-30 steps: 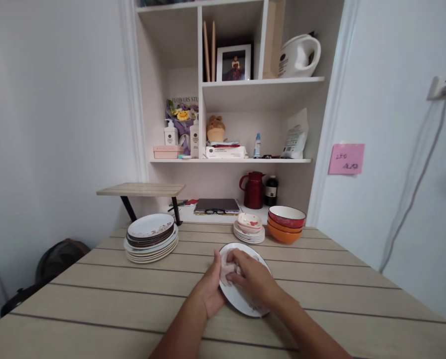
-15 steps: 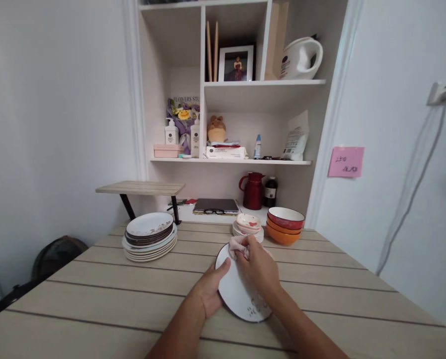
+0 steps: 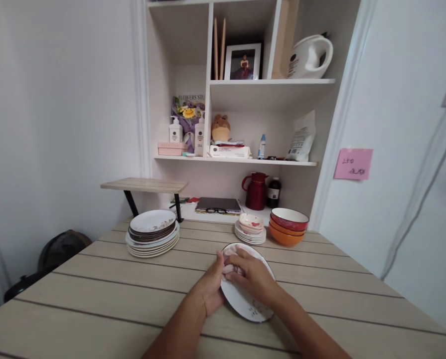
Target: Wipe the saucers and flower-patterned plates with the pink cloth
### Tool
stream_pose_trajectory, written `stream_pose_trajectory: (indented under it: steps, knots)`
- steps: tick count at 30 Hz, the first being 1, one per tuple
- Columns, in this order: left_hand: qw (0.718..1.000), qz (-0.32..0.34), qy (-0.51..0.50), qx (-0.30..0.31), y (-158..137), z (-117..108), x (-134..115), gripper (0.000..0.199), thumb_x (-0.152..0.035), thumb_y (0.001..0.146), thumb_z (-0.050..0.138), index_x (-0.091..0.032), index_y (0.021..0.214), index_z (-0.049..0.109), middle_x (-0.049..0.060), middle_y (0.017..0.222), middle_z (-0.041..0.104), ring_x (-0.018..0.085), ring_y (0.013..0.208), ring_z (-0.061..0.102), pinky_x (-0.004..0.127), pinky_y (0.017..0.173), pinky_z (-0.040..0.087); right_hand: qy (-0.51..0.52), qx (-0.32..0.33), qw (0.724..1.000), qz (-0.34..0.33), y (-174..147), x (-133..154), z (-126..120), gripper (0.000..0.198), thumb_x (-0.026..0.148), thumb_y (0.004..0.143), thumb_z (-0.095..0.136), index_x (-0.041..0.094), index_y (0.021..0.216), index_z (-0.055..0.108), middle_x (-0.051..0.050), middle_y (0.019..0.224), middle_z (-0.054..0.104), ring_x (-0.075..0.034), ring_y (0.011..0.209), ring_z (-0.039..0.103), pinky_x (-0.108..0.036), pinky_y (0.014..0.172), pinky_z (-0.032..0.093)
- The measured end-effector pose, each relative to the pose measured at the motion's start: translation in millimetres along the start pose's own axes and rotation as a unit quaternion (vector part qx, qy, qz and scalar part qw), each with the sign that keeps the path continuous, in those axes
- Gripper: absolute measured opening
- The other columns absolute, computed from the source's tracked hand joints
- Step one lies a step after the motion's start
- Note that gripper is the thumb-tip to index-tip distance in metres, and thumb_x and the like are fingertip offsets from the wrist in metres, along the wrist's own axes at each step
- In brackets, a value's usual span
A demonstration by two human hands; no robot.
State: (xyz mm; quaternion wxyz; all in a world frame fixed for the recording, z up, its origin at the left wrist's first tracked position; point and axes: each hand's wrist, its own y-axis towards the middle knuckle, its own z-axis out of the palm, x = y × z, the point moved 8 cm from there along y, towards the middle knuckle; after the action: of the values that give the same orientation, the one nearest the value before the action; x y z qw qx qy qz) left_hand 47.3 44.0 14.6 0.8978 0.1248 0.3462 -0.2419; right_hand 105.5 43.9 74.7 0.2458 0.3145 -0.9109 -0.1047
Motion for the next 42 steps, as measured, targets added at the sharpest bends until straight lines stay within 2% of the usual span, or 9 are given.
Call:
stream_pose_trajectory:
  steps: [5, 8, 13, 22, 28, 32, 35, 39, 42]
  knots:
    - [1.0, 0.001, 0.002, -0.017, -0.3, -4.9, 0.9, 0.065, -0.058, 0.081, 0.058, -0.016, 0.132, 0.053, 0.016, 0.109, 0.071, 0.028, 0.102, 0.067, 0.042, 0.097, 0.043, -0.061, -0.102, 0.989, 0.091, 1.3, -22.5, -15.3, 0.023, 0.031, 0.087, 0.053, 0.031, 0.107, 0.064, -0.004, 0.119, 0.053, -0.019, 0.09, 0.059, -0.029, 0.072, 0.042]
    - [0.999, 0.01, 0.01, -0.036, 0.0, -9.6, 0.7, 0.065, -0.052, 0.082, 0.061, -0.017, 0.135, 0.05, 0.017, 0.112, 0.07, 0.029, 0.102, 0.067, 0.043, 0.099, 0.042, -0.09, -0.123, 0.98, 0.131, -0.3, -37.2, -26.5, 0.021, 0.035, 0.088, 0.051, 0.029, 0.104, 0.064, -0.004, 0.116, 0.053, -0.019, 0.089, 0.059, -0.028, 0.066, 0.039]
    - [0.999, 0.003, 0.004, -0.045, -0.1, -11.4, 1.8, 0.064, -0.047, 0.083, 0.064, -0.015, 0.136, 0.049, 0.019, 0.112, 0.07, 0.029, 0.102, 0.067, 0.044, 0.099, 0.042, -0.124, -0.056, 0.98, 0.148, -4.6, -51.8, -30.3, 0.023, 0.033, 0.086, 0.052, 0.03, 0.107, 0.061, -0.004, 0.114, 0.055, -0.019, 0.085, 0.059, -0.027, 0.059, 0.032]
    - [0.997, 0.007, -0.015, -0.078, -1.3, -20.6, 0.8, 0.064, -0.042, 0.081, 0.068, -0.014, 0.135, 0.05, 0.019, 0.112, 0.07, 0.03, 0.103, 0.067, 0.045, 0.1, 0.042, -0.094, 0.079, 0.984, 0.129, -24.8, -62.0, -23.5, 0.023, 0.021, 0.071, 0.06, 0.025, 0.093, 0.065, -0.004, 0.101, 0.062, -0.019, 0.081, 0.059, -0.028, 0.067, 0.038]
    - [0.996, -0.017, -0.012, -0.081, 1.2, -20.9, 3.6, 0.058, -0.048, 0.085, 0.059, -0.013, 0.13, 0.054, 0.017, 0.11, 0.071, 0.029, 0.105, 0.066, 0.044, 0.1, 0.042, -0.057, 0.17, 0.983, 0.025, -33.0, -20.5, -11.2, 0.015, 0.024, 0.068, 0.064, 0.025, 0.083, 0.066, -0.002, 0.092, 0.062, -0.02, 0.085, 0.056, -0.029, 0.07, 0.038]
    - [0.995, -0.061, 0.0, -0.081, 0.7, -19.5, 8.6, 0.06, -0.055, 0.085, 0.057, -0.009, 0.124, 0.059, 0.019, 0.104, 0.073, 0.032, 0.101, 0.067, 0.046, 0.096, 0.045, 0.041, 0.146, 0.987, -0.052, -24.0, 17.1, 0.7, 0.014, 0.024, 0.075, 0.062, 0.025, 0.089, 0.065, -0.001, 0.098, 0.059, -0.018, 0.091, 0.056, -0.029, 0.081, 0.041]
    - [0.992, -0.092, 0.006, -0.083, -1.2, -18.5, 12.6, 0.063, -0.057, 0.084, 0.056, -0.008, 0.122, 0.06, 0.02, 0.102, 0.073, 0.034, 0.101, 0.067, 0.046, 0.094, 0.046, 0.09, 0.144, 0.983, -0.071, -19.4, 25.1, 6.5, 0.015, 0.027, 0.074, 0.067, 0.024, 0.088, 0.065, -0.001, 0.098, 0.057, -0.018, 0.093, 0.055, -0.029, 0.083, 0.042]
    - [0.995, -0.059, -0.011, -0.081, 0.3, -17.6, 8.1, 0.059, -0.051, 0.087, 0.055, -0.008, 0.126, 0.057, 0.019, 0.108, 0.071, 0.032, 0.106, 0.065, 0.044, 0.099, 0.043, 0.117, 0.207, 0.97, -0.057, -26.7, 9.6, 3.6, 0.017, 0.023, 0.07, 0.07, 0.024, 0.086, 0.067, 0.0, 0.096, 0.058, -0.017, 0.091, 0.055, -0.026, 0.08, 0.042]
    - [0.995, -0.038, -0.014, -0.086, 1.4, -19.7, 5.4, 0.058, -0.048, 0.086, 0.057, -0.009, 0.13, 0.054, 0.018, 0.113, 0.07, 0.03, 0.11, 0.064, 0.043, 0.103, 0.04, 0.082, 0.227, 0.97, 0.008, -33.7, -18.2, -5.4, 0.019, 0.018, 0.066, 0.069, 0.024, 0.084, 0.067, 0.001, 0.096, 0.062, -0.017, 0.09, 0.056, -0.025, 0.076, 0.042]
